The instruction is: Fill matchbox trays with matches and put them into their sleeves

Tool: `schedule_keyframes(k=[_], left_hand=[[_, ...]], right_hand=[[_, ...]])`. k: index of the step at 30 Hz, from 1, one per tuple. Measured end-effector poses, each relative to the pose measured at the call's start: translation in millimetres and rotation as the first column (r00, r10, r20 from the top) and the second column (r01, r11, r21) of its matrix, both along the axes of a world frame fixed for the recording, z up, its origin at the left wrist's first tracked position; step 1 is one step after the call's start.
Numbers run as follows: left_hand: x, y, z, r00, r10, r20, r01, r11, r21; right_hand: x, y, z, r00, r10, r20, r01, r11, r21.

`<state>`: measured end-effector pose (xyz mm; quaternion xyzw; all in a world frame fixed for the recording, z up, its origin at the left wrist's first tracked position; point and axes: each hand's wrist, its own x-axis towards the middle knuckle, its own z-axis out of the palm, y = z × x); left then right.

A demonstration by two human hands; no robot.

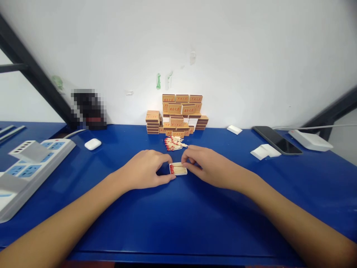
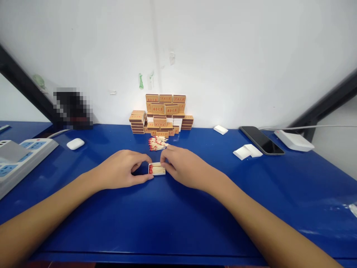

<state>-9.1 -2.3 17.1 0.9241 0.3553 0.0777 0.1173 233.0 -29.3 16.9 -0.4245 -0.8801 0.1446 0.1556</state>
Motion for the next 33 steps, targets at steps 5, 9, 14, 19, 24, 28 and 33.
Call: schedule_keyframes(k=[5,9,14,19,24,28,33], left_hand=[[1.5,-1.9,-1.3,1.0,-0.016,0.019,0.016,1.0,-0.006],[3.9,-3.8,-1.8,0.999,-0.031,0.039,0.032,0.998,-0.045],[4.8,-3.9,-2.7,0.999,-0.027,0.043,0.03,0.998,-0.063],[3.3,-2.9,-3.1,0.998,-0.031,0.059,0.034,0.998,-0.055],[2.6,-0.8,-1.7,0.999,-0.016,0.05,0.018,0.999,-0.05],[2.1,-0.5,-1.9,0.998,0.001,0.056,0.001,0.999,-0.034],[2.2,-0.8,-2.6,0.998,0.006,0.059,-0.004,0.999,-0.038]], right_hand=[[5.6,17.4,-10.0,0.987,-0.13,-0.097,0.143,0.98,0.136],[8.9,42.2,-29.2,0.948,-0.264,-0.18,0.295,0.94,0.173],[8.0,63.3,-42.9,0.958,-0.26,-0.123,0.277,0.95,0.147],[9.8,63.1,-39.7,0.963,-0.266,-0.035,0.268,0.953,0.138],[24.5,51.3,-21.9,0.975,-0.22,0.042,0.216,0.973,0.086],[29.8,29.1,1.9,0.986,-0.164,0.01,0.164,0.986,-0.02],[11.1,1.4,10.4,0.999,0.002,0.036,0.003,0.993,-0.12]])
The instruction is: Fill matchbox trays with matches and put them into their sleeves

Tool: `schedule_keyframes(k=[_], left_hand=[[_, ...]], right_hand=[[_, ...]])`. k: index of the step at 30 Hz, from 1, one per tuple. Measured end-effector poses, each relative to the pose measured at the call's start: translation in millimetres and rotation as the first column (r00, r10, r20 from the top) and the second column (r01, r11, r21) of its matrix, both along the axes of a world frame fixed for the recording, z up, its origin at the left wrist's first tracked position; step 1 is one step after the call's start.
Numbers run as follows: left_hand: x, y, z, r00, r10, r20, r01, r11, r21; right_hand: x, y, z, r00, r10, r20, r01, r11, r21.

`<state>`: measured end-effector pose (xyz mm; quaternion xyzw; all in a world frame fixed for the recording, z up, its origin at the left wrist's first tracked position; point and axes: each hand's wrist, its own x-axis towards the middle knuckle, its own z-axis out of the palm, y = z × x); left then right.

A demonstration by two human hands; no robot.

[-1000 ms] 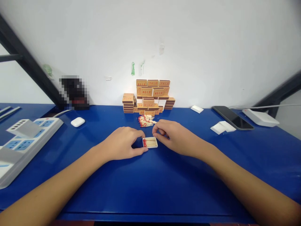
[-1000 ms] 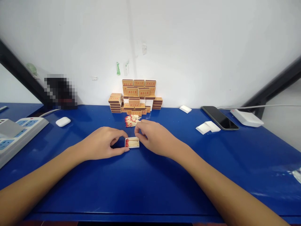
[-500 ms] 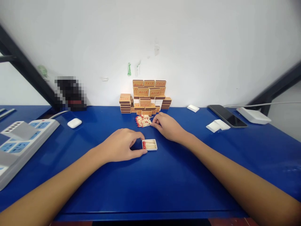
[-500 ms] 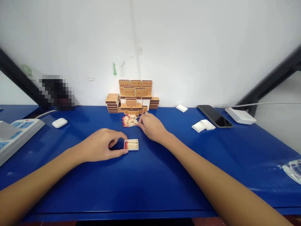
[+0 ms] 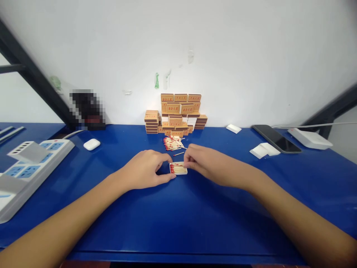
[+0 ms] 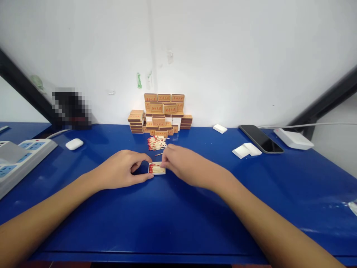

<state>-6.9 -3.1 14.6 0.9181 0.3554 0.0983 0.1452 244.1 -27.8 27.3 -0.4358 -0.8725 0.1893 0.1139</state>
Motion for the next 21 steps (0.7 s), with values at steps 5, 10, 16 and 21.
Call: schedule_keyframes(k=[5,10,16,21], left_hand=[[0.5,0.6,-2.0,1.0,-0.015,0.0,0.015,1.0,0.008],[0.6,1.4,-2.9,1.0,-0.014,-0.009,0.014,1.0,0.024],[0.0,1.1,-1.2,1.0,-0.02,0.001,0.02,1.0,0.014],[-0.4,1.1,-2.0,0.999,-0.034,0.017,0.034,0.999,0.042]], right_hand=[[-20.1,-7.6,-15.7,0.986,0.049,0.157,-0.073,0.986,0.151],[-19.4,-6.8,-13.5,0.983,0.028,0.183,-0.056,0.987,0.151],[-17.0,-5.9,-8.4,0.997,0.025,0.073,-0.031,0.996,0.086],[-19.1,-5.5,-11.3,1.0,0.025,0.007,-0.026,0.995,0.092]])
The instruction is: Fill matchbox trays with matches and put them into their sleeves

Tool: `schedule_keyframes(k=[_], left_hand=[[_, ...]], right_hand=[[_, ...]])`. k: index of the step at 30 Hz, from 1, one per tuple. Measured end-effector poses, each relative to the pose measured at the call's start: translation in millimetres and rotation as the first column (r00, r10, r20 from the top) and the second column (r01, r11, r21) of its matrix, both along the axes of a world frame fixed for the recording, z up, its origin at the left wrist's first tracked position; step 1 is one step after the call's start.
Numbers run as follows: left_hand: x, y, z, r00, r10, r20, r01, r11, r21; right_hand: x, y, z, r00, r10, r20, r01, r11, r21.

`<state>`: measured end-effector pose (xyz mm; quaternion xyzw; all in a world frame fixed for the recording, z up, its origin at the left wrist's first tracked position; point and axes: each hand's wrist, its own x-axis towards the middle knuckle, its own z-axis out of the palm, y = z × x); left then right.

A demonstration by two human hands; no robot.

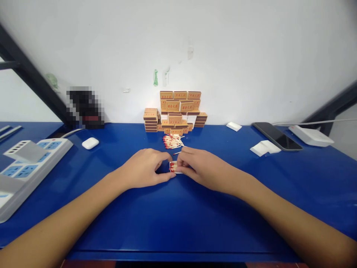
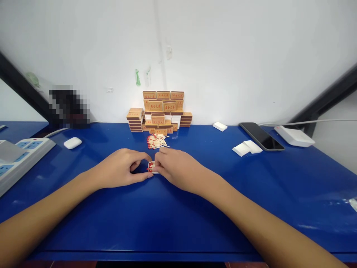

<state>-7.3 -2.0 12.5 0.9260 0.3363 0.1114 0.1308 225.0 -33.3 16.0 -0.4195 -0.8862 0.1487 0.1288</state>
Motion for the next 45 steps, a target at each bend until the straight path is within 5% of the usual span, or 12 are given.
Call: schedule_keyframes(k=[27,36,45], left_hand=[[0.9,0.2,0.5,0.999,0.019,-0.031,-0.019,1.0,-0.009],[0.3,-1.0,2.0,0.999,0.012,-0.029,-0.013,1.0,-0.017],[0.7,0.6,-0.1,0.999,0.009,-0.032,-0.009,1.0,-0.005]], right_hand=[[1.9,0.4,0.7,0.999,-0.054,-0.01,0.054,0.998,0.012],[-5.8,2.7,-13.4,0.999,-0.006,-0.053,0.008,0.999,0.039],[-0.3,-0.7,0.0,0.998,-0.024,0.059,0.023,1.0,0.011]])
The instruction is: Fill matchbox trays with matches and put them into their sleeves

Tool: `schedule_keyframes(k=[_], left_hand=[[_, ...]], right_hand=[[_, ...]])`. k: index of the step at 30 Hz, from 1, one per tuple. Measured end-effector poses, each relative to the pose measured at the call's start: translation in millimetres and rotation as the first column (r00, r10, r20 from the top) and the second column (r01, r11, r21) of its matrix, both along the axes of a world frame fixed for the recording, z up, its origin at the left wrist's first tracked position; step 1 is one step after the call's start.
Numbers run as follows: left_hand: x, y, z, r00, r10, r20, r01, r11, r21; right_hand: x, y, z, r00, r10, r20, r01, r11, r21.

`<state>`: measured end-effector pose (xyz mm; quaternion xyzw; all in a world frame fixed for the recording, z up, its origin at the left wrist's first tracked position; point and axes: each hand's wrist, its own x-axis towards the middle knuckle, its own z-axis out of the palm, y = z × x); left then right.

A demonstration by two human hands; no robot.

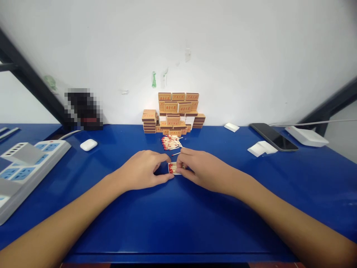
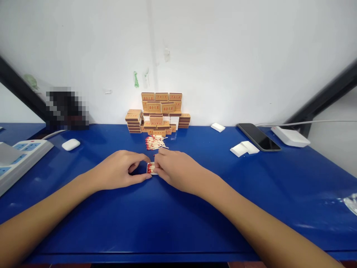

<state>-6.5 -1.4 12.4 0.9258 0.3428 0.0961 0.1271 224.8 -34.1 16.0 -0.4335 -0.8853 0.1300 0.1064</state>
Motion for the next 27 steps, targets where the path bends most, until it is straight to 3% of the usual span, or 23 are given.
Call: schedule_keyframes(k=[5,11,18,27], left_hand=[[-1.0,0.2,0.1,1.0,0.011,-0.006,-0.011,1.0,0.002],[0.1,0.1,1.0,1.0,0.015,-0.011,-0.015,1.0,-0.01],[-1.3,-0.6,2.4,1.0,0.017,-0.016,-0.017,1.0,-0.004],[-0.6,0.2,0.0,1.0,0.012,-0.02,-0.012,1.0,0.005]], right_hand=[[6.3,1.0,2.8,0.999,-0.015,-0.041,0.015,1.0,0.01],[8.4,0.8,3.0,1.0,0.008,0.027,-0.007,0.999,-0.042],[5.9,1.3,0.0,0.997,0.016,-0.069,-0.016,1.0,0.008],[5.2,2.6,0.8,0.997,0.004,-0.072,-0.004,1.0,-0.001]])
